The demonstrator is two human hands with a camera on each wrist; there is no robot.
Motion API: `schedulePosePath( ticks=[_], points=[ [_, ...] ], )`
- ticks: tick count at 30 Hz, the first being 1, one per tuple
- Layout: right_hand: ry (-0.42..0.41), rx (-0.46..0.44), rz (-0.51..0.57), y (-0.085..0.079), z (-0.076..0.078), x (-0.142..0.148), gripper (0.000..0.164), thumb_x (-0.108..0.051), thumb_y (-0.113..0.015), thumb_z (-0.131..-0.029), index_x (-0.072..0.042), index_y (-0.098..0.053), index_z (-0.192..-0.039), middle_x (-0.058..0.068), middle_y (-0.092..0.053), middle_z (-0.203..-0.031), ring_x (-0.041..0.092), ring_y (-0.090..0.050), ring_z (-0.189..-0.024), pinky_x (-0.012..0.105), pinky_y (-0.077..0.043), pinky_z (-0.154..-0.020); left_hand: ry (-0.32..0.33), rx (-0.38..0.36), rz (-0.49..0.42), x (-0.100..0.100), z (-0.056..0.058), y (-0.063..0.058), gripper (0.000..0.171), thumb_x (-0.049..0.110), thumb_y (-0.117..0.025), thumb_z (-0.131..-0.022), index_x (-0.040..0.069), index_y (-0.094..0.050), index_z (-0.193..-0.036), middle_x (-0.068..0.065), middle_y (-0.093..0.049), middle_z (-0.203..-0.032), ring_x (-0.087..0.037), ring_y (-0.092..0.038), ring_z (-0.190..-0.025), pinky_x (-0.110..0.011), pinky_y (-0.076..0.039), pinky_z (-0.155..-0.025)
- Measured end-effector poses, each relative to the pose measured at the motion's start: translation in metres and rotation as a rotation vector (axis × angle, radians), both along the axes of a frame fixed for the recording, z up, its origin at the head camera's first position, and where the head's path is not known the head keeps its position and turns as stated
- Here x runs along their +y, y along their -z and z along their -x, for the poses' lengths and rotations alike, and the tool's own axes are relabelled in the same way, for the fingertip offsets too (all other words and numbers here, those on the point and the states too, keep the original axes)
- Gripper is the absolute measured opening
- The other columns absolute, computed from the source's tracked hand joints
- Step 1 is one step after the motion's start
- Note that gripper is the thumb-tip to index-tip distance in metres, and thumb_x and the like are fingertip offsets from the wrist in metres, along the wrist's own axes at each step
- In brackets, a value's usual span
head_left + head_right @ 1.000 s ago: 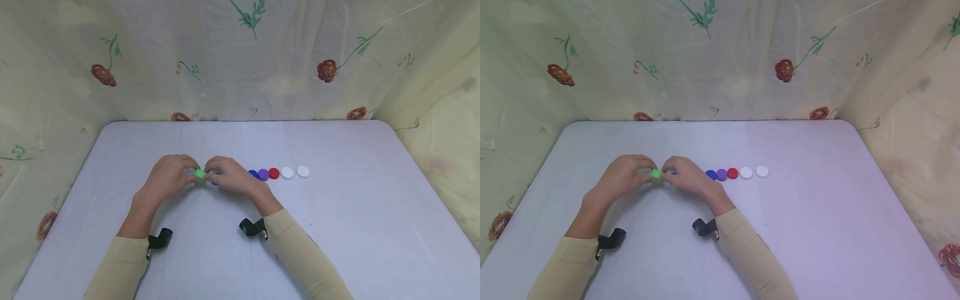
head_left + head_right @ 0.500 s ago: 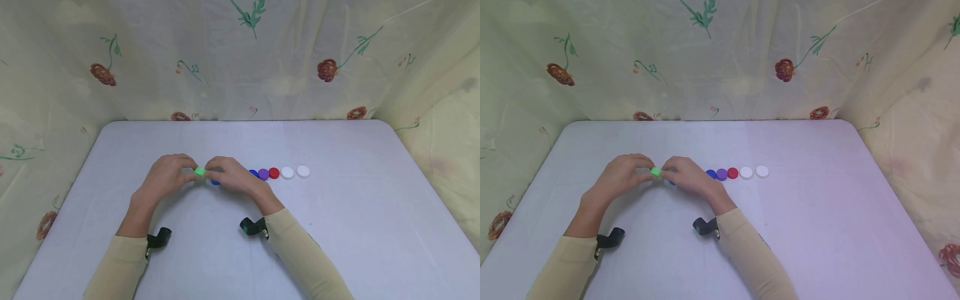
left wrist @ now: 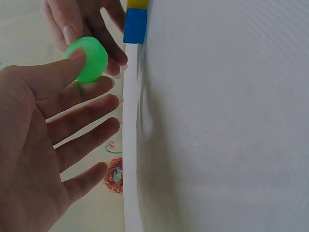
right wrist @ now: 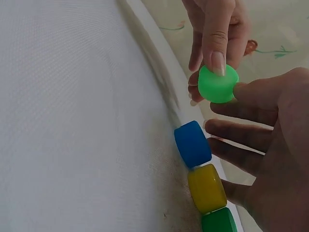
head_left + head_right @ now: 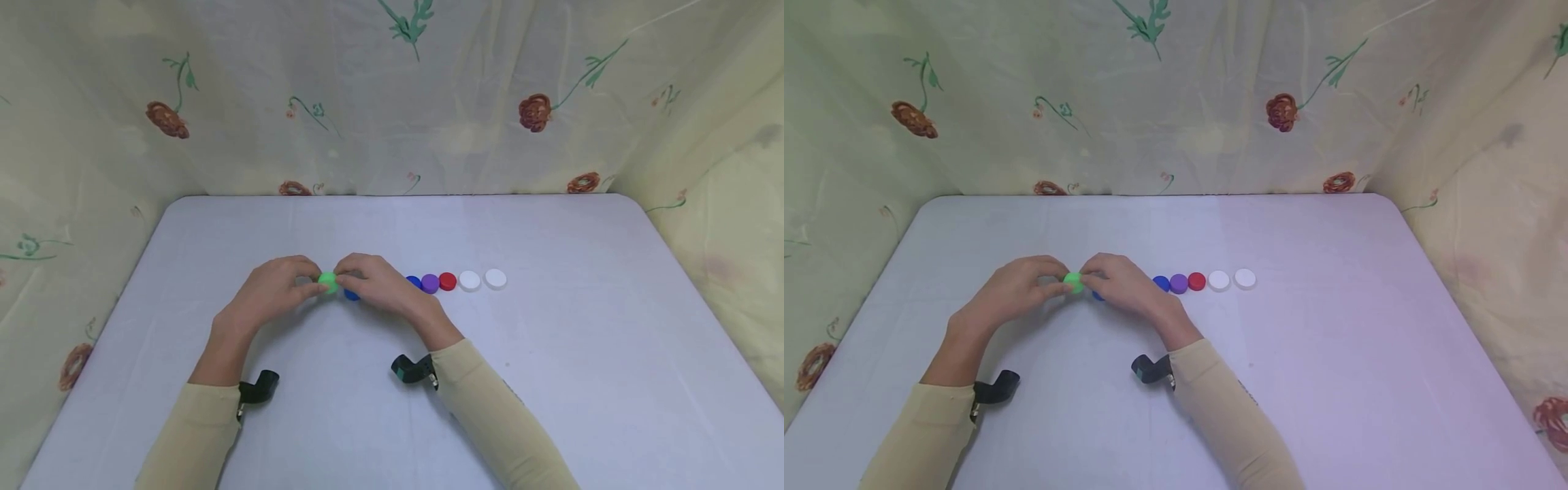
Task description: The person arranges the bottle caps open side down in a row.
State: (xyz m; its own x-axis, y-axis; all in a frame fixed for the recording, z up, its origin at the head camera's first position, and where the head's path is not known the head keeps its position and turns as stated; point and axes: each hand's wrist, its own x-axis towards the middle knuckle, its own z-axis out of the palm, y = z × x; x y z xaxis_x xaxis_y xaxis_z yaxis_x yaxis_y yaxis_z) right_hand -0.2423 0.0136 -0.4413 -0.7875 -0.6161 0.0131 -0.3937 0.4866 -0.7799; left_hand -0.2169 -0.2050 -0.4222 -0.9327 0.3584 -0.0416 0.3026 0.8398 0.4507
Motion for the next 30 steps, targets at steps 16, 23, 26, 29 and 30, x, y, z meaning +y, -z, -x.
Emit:
schedulePosePath(
  ticks=[16, 23, 26, 29, 30],
  points=[
    [0.014, 0.179, -0.076, -0.0013, -0.0017, -0.0075, 0.029, -0.014, -0.065, -0.094, -0.017, -0.065, -0.123, 0.001, -0.053, -0.145, 0.019, -0.046, -0.139, 0.037, -0.040, -0.116, -0.024, -0.063, -0.039, -0.0008, -0.0001, -0.0047, 0.028, 0.040, -0.060, -0.097, 0.017, -0.075, -0.103, 0.001, -0.070, -0.121, -0.024, -0.062, -0.115, -0.048, -0.048, -0.097],
    [0.030, 0.269, -0.056, -0.0003, -0.0035, -0.0081, 0.026, -0.012, -0.066, -0.093, -0.017, -0.066, -0.118, 0.001, -0.055, -0.142, 0.017, -0.049, -0.136, 0.036, -0.040, -0.115, -0.023, -0.108, -0.103, -0.0027, -0.0009, -0.0046, 0.025, 0.040, -0.060, -0.097, 0.019, -0.073, -0.100, 0.001, -0.069, -0.120, -0.022, -0.061, -0.108, -0.043, -0.048, -0.090],
    [0.023, 0.297, -0.063, 0.0007, -0.0034, -0.0080, 0.024, -0.012, -0.065, -0.094, -0.017, -0.066, -0.117, 0.001, -0.056, -0.141, 0.017, -0.050, -0.135, 0.034, -0.040, -0.115, -0.022, -0.123, -0.129, -0.0029, -0.0007, -0.0035, 0.023, 0.040, -0.061, -0.097, 0.020, -0.072, -0.098, 0.003, -0.069, -0.115, -0.020, -0.059, -0.102, -0.038, -0.046, -0.086],
    [0.023, 0.311, -0.065, 0.0000, -0.0044, -0.0081, 0.023, -0.013, -0.065, -0.095, -0.018, -0.065, -0.117, -0.001, -0.055, -0.142, 0.016, -0.049, -0.136, 0.033, -0.040, -0.116, -0.025, -0.146, -0.149, -0.0032, -0.0008, -0.0032, 0.023, 0.039, -0.060, -0.098, 0.019, -0.072, -0.100, 0.002, -0.069, -0.114, -0.020, -0.058, -0.100, -0.037, -0.044, -0.086],
    [0.023, 0.313, -0.064, -0.0005, -0.0049, -0.0081, 0.022, -0.014, -0.065, -0.095, -0.018, -0.065, -0.116, -0.001, -0.054, -0.142, 0.016, -0.048, -0.137, 0.033, -0.040, -0.116, -0.030, -0.156, -0.150, -0.0031, -0.0009, -0.0034, 0.024, 0.039, -0.060, -0.098, 0.019, -0.072, -0.102, 0.002, -0.069, -0.115, -0.020, -0.058, -0.102, -0.038, -0.045, -0.088]
  ],
)
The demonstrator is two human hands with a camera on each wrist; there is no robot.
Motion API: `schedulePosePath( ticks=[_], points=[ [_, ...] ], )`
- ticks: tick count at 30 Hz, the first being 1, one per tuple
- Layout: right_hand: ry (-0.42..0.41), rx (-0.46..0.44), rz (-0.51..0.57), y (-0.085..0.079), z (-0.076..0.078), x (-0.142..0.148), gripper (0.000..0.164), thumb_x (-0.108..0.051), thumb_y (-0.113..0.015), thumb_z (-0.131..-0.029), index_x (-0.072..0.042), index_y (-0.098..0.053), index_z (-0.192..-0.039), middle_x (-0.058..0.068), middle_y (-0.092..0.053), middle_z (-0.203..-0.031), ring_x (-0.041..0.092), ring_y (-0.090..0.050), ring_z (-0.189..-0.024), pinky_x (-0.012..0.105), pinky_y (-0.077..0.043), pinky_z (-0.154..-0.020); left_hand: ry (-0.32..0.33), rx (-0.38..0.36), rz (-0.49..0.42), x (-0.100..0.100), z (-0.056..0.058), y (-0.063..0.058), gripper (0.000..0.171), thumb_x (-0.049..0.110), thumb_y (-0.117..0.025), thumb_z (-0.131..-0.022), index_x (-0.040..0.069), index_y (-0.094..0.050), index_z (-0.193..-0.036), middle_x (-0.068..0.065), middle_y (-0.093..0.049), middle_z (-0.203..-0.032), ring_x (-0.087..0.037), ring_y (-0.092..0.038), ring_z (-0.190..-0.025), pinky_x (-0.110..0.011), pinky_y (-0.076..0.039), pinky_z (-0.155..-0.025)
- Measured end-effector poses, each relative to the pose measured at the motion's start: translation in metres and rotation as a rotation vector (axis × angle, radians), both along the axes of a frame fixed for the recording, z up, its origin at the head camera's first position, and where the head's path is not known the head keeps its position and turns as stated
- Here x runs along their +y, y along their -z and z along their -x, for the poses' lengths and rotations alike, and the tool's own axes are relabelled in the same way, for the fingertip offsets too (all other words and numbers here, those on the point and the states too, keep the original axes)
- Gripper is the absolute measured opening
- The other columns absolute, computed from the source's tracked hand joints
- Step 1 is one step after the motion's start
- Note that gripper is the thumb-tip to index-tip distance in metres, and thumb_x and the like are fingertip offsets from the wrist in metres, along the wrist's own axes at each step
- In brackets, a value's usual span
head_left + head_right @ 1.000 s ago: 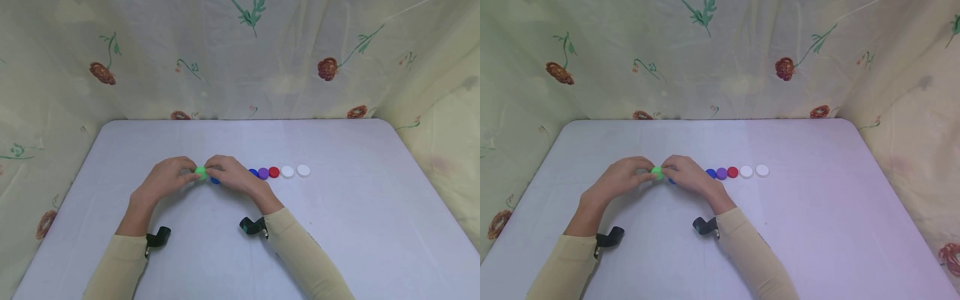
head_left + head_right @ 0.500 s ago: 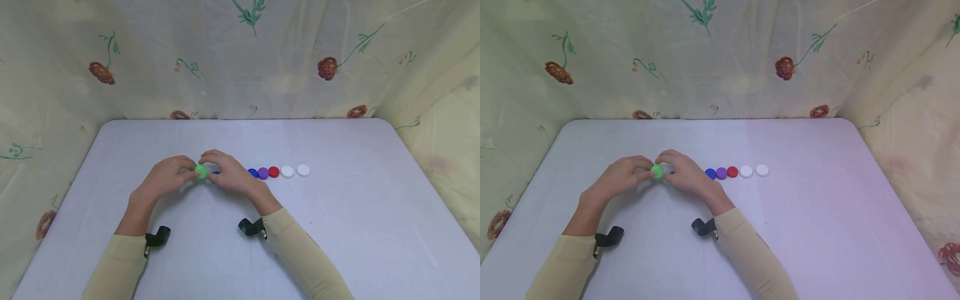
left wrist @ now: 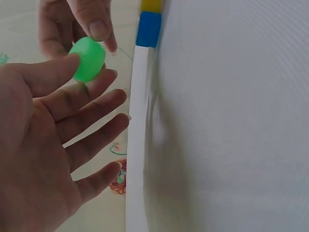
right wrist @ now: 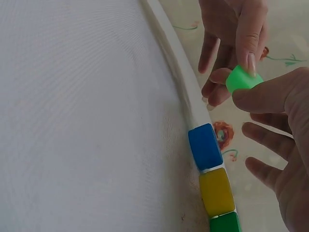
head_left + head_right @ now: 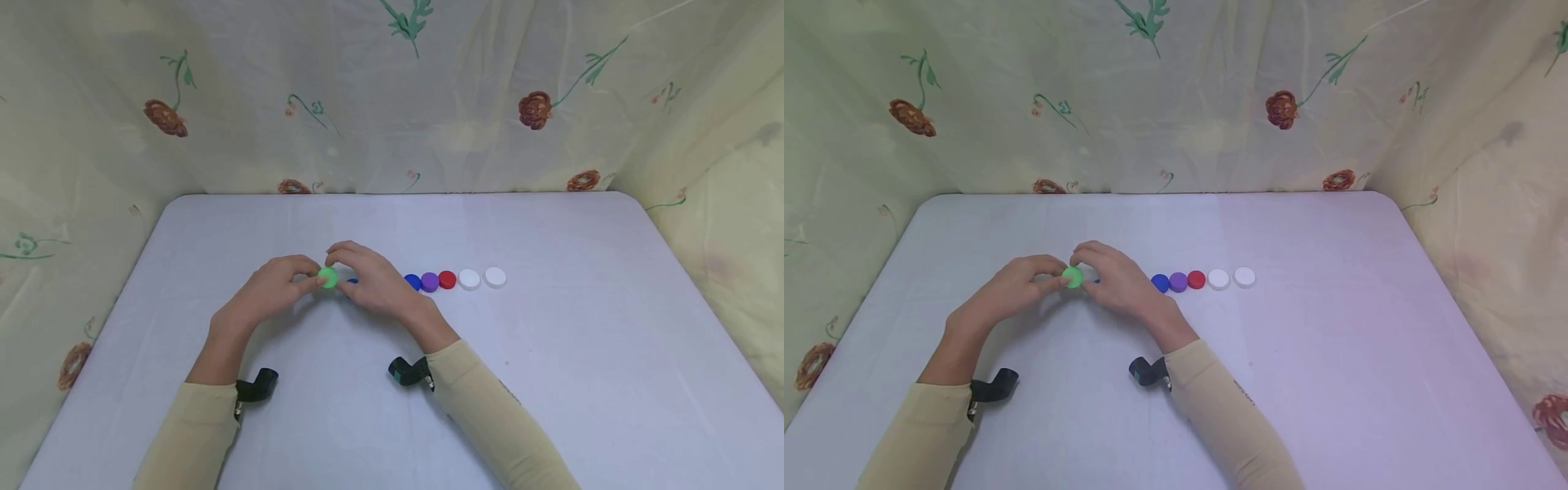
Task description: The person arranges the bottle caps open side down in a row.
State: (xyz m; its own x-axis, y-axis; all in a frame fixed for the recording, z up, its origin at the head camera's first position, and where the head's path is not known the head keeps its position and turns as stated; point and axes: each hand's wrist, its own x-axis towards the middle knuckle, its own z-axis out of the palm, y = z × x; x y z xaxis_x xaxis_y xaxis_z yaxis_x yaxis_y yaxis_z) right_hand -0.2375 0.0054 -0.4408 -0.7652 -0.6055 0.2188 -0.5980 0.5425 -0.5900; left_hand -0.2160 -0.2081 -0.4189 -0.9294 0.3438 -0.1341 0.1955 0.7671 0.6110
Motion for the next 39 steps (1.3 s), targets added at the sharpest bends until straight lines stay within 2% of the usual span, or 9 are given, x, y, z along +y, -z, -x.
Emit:
schedulePosePath(
  ticks=[4, 7, 14, 22, 27, 33, 39],
  points=[
    [0.002, 0.012, 0.000, -0.0011, -0.0011, 0.0003, 0.021, -0.015, -0.065, -0.095, -0.019, -0.064, -0.115, -0.001, -0.053, -0.144, 0.016, -0.047, -0.138, 0.033, -0.039, -0.116, -0.006, -0.049, -0.005, 0.0008, -0.0003, -0.0004, 0.028, 0.038, -0.058, -0.099, 0.016, -0.071, -0.111, -0.002, -0.068, -0.123, -0.023, -0.058, -0.111, -0.045, -0.046, -0.096],
    [0.003, 0.017, -0.003, -0.0005, -0.0014, 0.0008, 0.021, -0.014, -0.066, -0.094, -0.020, -0.064, -0.114, 0.000, -0.054, -0.143, 0.016, -0.047, -0.138, 0.033, -0.039, -0.116, 0.001, -0.056, 0.003, 0.0018, -0.0001, -0.0001, 0.030, 0.038, -0.057, -0.100, 0.015, -0.070, -0.114, -0.003, -0.067, -0.125, -0.024, -0.058, -0.113, -0.046, -0.046, -0.098],
    [0.011, 0.000, -0.004, -0.0003, -0.0013, 0.0014, 0.020, -0.016, -0.068, -0.093, -0.019, -0.064, -0.113, -0.001, -0.055, -0.142, 0.016, -0.048, -0.138, 0.033, -0.039, -0.116, 0.065, 0.067, 0.061, 0.0047, 0.0016, 0.0000, 0.031, 0.032, -0.059, -0.100, 0.009, -0.072, -0.116, -0.007, -0.067, -0.128, -0.028, -0.059, -0.124, -0.049, -0.046, -0.104],
    [0.023, -0.086, 0.013, 0.0017, 0.0023, 0.0024, 0.021, -0.016, -0.067, -0.093, -0.018, -0.063, -0.113, 0.000, -0.057, -0.140, 0.015, -0.048, -0.137, 0.036, -0.039, -0.116, 0.071, 0.087, 0.067, 0.0061, 0.0012, 0.0004, 0.029, 0.029, -0.064, -0.097, 0.010, -0.073, -0.119, -0.005, -0.068, -0.128, -0.027, -0.058, -0.127, -0.049, -0.046, -0.107],
    [0.051, -0.157, 0.043, 0.0045, 0.0045, 0.0032, 0.022, -0.014, -0.068, -0.092, -0.020, -0.063, -0.113, -0.005, -0.060, -0.134, 0.013, -0.049, -0.134, 0.037, -0.040, -0.115, 0.075, 0.142, 0.113, 0.0070, 0.0002, 0.0013, 0.027, 0.027, -0.069, -0.093, 0.012, -0.075, -0.115, -0.004, -0.070, -0.125, -0.027, -0.060, -0.125, -0.049, -0.047, -0.106],
    [0.048, -0.197, 0.046, 0.0038, 0.0044, 0.0059, 0.020, -0.017, -0.067, -0.094, -0.020, -0.064, -0.113, -0.005, -0.061, -0.132, 0.014, -0.050, -0.133, 0.039, -0.041, -0.115, 0.076, 0.202, 0.164, 0.0075, 0.0007, 0.0022, 0.026, 0.031, -0.072, -0.092, 0.014, -0.077, -0.110, -0.003, -0.071, -0.122, -0.025, -0.062, -0.122, -0.047, -0.048, -0.104],
    [0.037, -0.218, 0.010, 0.0035, 0.0042, 0.0080, 0.021, -0.020, -0.067, -0.094, -0.019, -0.065, -0.115, -0.005, -0.063, -0.128, 0.015, -0.053, -0.129, 0.040, -0.044, -0.111, 0.070, 0.232, 0.175, 0.0067, -0.0007, 0.0001, 0.034, 0.037, -0.073, -0.089, 0.017, -0.074, -0.117, -0.002, -0.070, -0.124, -0.025, -0.062, -0.121, -0.048, -0.049, -0.102]
  ],
)
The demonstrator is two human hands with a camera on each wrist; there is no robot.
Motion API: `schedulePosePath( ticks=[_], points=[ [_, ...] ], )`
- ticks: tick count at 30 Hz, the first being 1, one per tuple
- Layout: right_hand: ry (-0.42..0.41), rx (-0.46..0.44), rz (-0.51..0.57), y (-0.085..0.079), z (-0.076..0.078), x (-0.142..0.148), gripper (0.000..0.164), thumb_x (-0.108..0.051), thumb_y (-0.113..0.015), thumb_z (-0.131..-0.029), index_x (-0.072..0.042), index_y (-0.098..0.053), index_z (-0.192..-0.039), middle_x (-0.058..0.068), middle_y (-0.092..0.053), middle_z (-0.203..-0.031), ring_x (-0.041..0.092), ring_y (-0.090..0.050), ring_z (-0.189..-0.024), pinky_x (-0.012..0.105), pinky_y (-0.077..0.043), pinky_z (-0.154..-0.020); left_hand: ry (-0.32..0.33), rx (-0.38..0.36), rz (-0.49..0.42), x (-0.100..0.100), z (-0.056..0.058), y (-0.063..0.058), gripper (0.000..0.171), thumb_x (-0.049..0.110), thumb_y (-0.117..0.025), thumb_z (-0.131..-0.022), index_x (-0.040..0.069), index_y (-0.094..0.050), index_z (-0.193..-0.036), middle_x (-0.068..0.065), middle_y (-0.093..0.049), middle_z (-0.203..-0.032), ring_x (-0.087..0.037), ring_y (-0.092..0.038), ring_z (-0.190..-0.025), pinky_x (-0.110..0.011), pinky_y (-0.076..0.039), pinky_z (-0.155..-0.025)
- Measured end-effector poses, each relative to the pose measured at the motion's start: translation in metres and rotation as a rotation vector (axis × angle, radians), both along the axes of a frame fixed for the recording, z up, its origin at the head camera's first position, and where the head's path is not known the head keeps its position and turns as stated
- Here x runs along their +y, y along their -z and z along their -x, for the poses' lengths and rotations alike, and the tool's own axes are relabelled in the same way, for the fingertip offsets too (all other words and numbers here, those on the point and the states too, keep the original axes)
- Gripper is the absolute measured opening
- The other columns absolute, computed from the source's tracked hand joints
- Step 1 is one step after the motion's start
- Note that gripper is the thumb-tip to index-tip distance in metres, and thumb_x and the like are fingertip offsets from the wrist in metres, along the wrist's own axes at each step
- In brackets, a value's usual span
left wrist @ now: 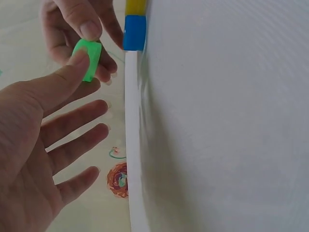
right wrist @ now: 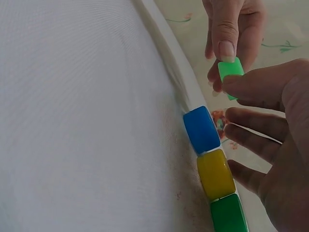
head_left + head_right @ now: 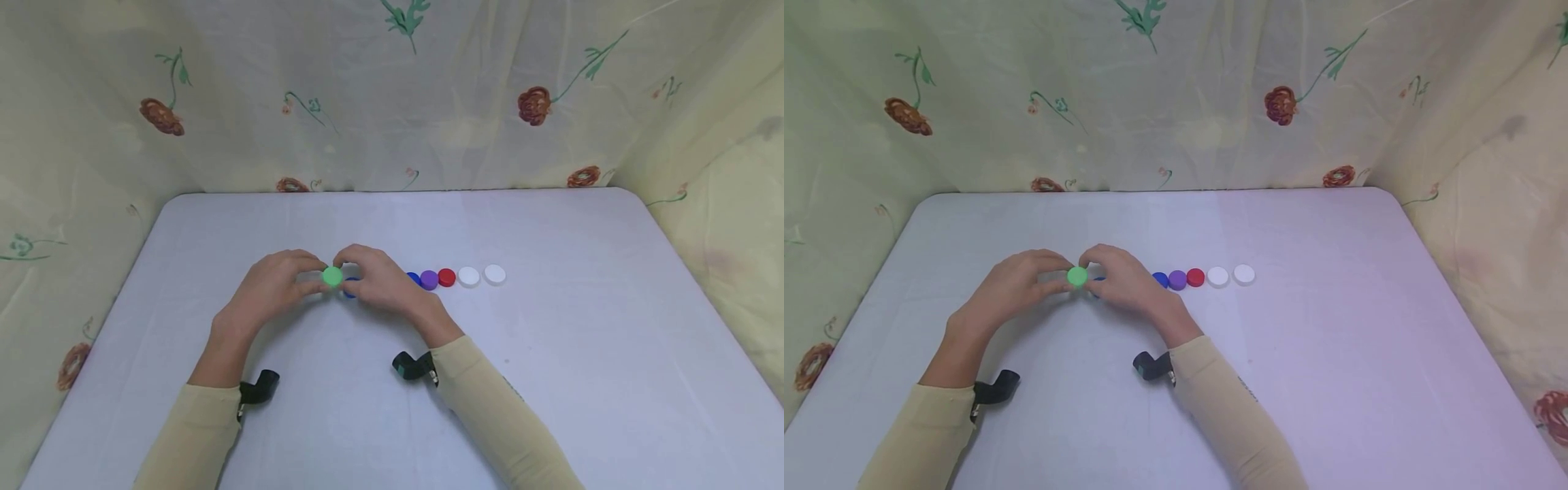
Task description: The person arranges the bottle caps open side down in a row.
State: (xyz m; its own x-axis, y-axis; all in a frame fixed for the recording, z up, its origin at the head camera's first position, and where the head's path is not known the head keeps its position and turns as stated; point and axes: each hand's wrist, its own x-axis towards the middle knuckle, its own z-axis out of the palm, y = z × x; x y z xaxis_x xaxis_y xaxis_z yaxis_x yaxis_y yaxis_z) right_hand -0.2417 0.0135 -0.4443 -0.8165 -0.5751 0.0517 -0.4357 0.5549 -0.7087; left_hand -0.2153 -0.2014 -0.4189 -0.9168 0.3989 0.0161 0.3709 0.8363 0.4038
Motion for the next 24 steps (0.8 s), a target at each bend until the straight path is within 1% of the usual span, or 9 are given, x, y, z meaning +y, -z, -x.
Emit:
schedulePosePath(
  ticks=[4, 9, 16, 21, 24],
  points=[
    [-0.010, -0.013, -0.009, 0.0008, 0.0001, 0.0005, 0.021, -0.019, -0.067, -0.093, -0.018, -0.065, -0.114, -0.005, -0.064, -0.124, 0.015, -0.055, -0.124, 0.040, -0.046, -0.110, 0.004, 0.016, -0.010, -0.0002, -0.0008, -0.0004, 0.032, 0.037, -0.074, -0.088, 0.018, -0.074, -0.114, 0.000, -0.070, -0.123, -0.024, -0.062, -0.120, -0.047, -0.049, -0.101],
    [-0.017, -0.025, -0.036, 0.0032, 0.0004, -0.0012, 0.022, -0.018, -0.067, -0.093, -0.018, -0.066, -0.115, -0.005, -0.064, -0.124, 0.015, -0.056, -0.121, 0.038, -0.047, -0.108, -0.003, 0.019, -0.006, 0.0003, -0.0013, 0.0007, 0.029, 0.034, -0.078, -0.086, 0.018, -0.074, -0.110, 0.002, -0.071, -0.119, -0.022, -0.064, -0.116, -0.045, -0.051, -0.098],
    [-0.037, 0.021, -0.144, 0.0070, 0.0016, -0.0064, 0.023, -0.022, -0.066, -0.095, -0.017, -0.067, -0.117, -0.003, -0.065, -0.123, 0.015, -0.057, -0.117, 0.035, -0.047, -0.107, -0.017, -0.006, 0.065, 0.0024, 0.0003, 0.0041, 0.025, 0.032, -0.079, -0.085, 0.019, -0.076, -0.106, 0.001, -0.072, -0.118, -0.023, -0.064, -0.115, -0.045, -0.051, -0.096],
    [-0.040, 0.057, -0.175, 0.0064, -0.0001, -0.0088, 0.024, -0.022, -0.066, -0.095, -0.016, -0.068, -0.118, -0.001, -0.064, -0.127, 0.017, -0.056, -0.122, 0.035, -0.046, -0.108, -0.021, -0.014, 0.089, 0.0029, 0.0004, 0.0054, 0.024, 0.031, -0.078, -0.086, 0.018, -0.076, -0.106, 0.000, -0.071, -0.119, -0.025, -0.063, -0.117, -0.046, -0.051, -0.097],
    [-0.032, 0.065, -0.195, 0.0061, -0.0023, -0.0094, 0.026, -0.023, -0.065, -0.095, -0.016, -0.068, -0.120, 0.001, -0.062, -0.133, 0.020, -0.055, -0.127, 0.037, -0.045, -0.110, -0.021, 0.012, 0.104, 0.0034, -0.0005, 0.0071, 0.025, 0.030, -0.078, -0.086, 0.017, -0.076, -0.107, -0.002, -0.071, -0.120, -0.027, -0.064, -0.116, -0.047, -0.051, -0.097]
  ],
)
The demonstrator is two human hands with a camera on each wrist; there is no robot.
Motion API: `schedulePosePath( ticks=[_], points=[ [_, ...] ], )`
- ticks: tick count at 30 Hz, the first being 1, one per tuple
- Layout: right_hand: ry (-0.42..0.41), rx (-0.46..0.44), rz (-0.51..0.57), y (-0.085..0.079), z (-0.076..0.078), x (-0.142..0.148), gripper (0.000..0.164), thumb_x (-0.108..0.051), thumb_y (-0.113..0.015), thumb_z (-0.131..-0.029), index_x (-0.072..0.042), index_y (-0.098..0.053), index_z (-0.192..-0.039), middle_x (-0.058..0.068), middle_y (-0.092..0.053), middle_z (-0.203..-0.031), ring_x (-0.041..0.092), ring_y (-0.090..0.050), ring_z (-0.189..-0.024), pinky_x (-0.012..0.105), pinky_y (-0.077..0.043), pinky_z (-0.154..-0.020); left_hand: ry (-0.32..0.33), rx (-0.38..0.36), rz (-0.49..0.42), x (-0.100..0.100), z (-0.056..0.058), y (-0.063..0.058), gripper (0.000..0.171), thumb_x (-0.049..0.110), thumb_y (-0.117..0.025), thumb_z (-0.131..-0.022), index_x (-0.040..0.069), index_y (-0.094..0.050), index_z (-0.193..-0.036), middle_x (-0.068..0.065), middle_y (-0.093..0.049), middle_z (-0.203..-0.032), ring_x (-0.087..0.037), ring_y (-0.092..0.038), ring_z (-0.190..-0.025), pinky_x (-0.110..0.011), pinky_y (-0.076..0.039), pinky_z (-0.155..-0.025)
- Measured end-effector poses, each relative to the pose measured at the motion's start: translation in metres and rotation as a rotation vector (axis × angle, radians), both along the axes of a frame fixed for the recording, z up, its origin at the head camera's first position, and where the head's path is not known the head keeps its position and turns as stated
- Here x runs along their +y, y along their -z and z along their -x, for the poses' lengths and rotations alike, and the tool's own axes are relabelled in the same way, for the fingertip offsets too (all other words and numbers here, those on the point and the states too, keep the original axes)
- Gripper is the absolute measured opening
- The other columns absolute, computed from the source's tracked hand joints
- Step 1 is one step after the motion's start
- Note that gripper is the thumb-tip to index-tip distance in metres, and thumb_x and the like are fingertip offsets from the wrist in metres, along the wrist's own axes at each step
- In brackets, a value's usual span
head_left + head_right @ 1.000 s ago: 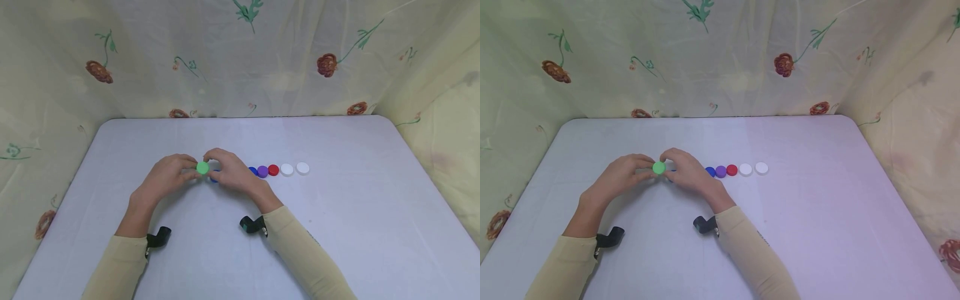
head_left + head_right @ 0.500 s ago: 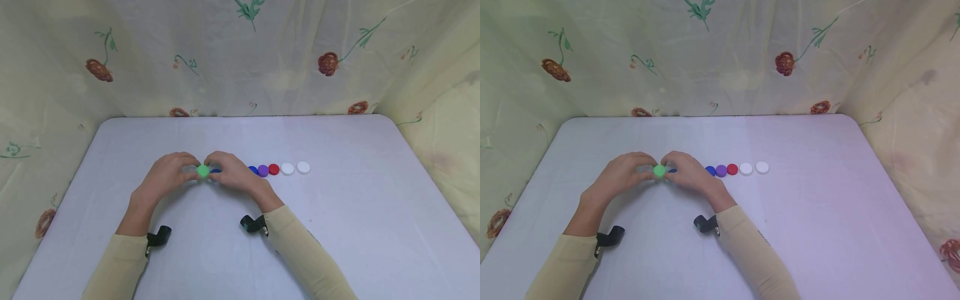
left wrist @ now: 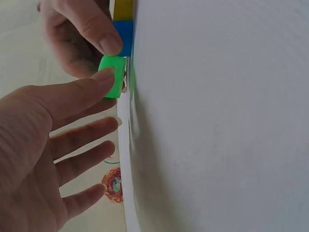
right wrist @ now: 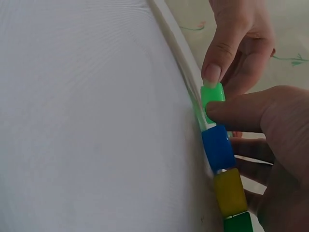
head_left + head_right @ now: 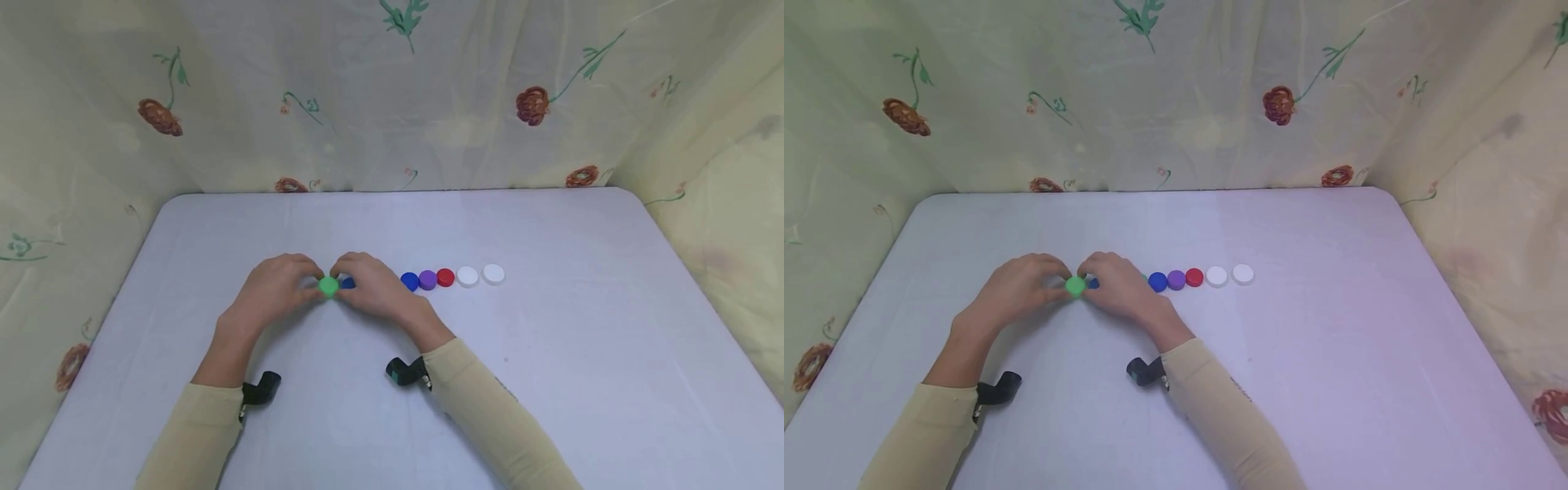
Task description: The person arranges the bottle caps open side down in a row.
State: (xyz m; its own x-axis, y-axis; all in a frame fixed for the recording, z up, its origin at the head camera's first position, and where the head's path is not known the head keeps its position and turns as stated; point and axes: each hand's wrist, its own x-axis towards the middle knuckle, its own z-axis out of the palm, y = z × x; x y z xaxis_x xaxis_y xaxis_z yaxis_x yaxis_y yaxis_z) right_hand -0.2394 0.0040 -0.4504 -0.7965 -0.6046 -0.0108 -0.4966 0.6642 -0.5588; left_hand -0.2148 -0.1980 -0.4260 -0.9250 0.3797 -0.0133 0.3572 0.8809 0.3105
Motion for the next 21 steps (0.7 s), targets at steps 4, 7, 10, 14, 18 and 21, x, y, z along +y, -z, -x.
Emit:
schedulePosePath(
  ticks=[4, 7, 10, 14, 18, 21],
  points=[
    [0.016, 0.020, -0.022, 0.0002, -0.0022, -0.0017, 0.026, -0.024, -0.064, -0.096, -0.016, -0.068, -0.120, 0.002, -0.060, -0.135, 0.021, -0.054, -0.129, 0.039, -0.045, -0.110, -0.007, 0.047, 0.024, 0.0011, -0.0015, 0.0025, 0.027, 0.031, -0.079, -0.084, 0.016, -0.077, -0.106, -0.005, -0.070, -0.118, -0.028, -0.065, -0.111, -0.046, -0.053, -0.092],
    [0.029, 0.041, -0.027, 0.0005, -0.0033, -0.0030, 0.026, -0.023, -0.064, -0.095, -0.016, -0.068, -0.120, 0.002, -0.061, -0.134, 0.022, -0.055, -0.128, 0.039, -0.046, -0.109, -0.007, 0.069, 0.040, 0.0022, -0.0019, 0.0033, 0.029, 0.032, -0.081, -0.083, 0.016, -0.077, -0.106, -0.006, -0.070, -0.118, -0.028, -0.066, -0.109, -0.047, -0.054, -0.089],
    [0.038, 0.060, -0.042, 0.0009, -0.0041, -0.0039, 0.026, -0.023, -0.065, -0.095, -0.016, -0.069, -0.120, 0.002, -0.061, -0.134, 0.022, -0.055, -0.127, 0.040, -0.047, -0.108, -0.008, 0.068, 0.053, 0.0031, -0.0022, 0.0035, 0.030, 0.032, -0.081, -0.083, 0.015, -0.077, -0.107, -0.007, -0.070, -0.119, -0.029, -0.066, -0.110, -0.047, -0.054, -0.089],
    [0.045, 0.073, -0.058, 0.0018, -0.0049, -0.0043, 0.026, -0.024, -0.065, -0.095, -0.016, -0.069, -0.120, 0.002, -0.060, -0.135, 0.022, -0.055, -0.127, 0.040, -0.047, -0.107, -0.017, 0.057, 0.067, 0.0042, -0.0028, 0.0033, 0.030, 0.033, -0.080, -0.084, 0.015, -0.076, -0.108, -0.007, -0.070, -0.120, -0.030, -0.066, -0.110, -0.047, -0.055, -0.087],
    [0.046, 0.090, -0.053, 0.0023, -0.0055, -0.0041, 0.026, -0.023, -0.064, -0.095, -0.015, -0.069, -0.119, 0.002, -0.061, -0.134, 0.022, -0.057, -0.125, 0.038, -0.048, -0.106, -0.031, 0.052, 0.074, 0.0055, -0.0042, 0.0019, 0.030, 0.033, -0.079, -0.085, 0.014, -0.076, -0.108, -0.007, -0.071, -0.119, -0.029, -0.067, -0.108, -0.046, -0.055, -0.086],
    [0.044, 0.103, -0.045, 0.0027, -0.0058, -0.0041, 0.026, -0.022, -0.064, -0.094, -0.015, -0.069, -0.118, 0.002, -0.061, -0.133, 0.021, -0.057, -0.124, 0.037, -0.048, -0.106, -0.038, 0.049, 0.078, 0.0063, -0.0053, 0.0011, 0.030, 0.033, -0.078, -0.085, 0.014, -0.077, -0.109, -0.007, -0.071, -0.119, -0.029, -0.068, -0.107, -0.045, -0.055, -0.085]
  ],
)
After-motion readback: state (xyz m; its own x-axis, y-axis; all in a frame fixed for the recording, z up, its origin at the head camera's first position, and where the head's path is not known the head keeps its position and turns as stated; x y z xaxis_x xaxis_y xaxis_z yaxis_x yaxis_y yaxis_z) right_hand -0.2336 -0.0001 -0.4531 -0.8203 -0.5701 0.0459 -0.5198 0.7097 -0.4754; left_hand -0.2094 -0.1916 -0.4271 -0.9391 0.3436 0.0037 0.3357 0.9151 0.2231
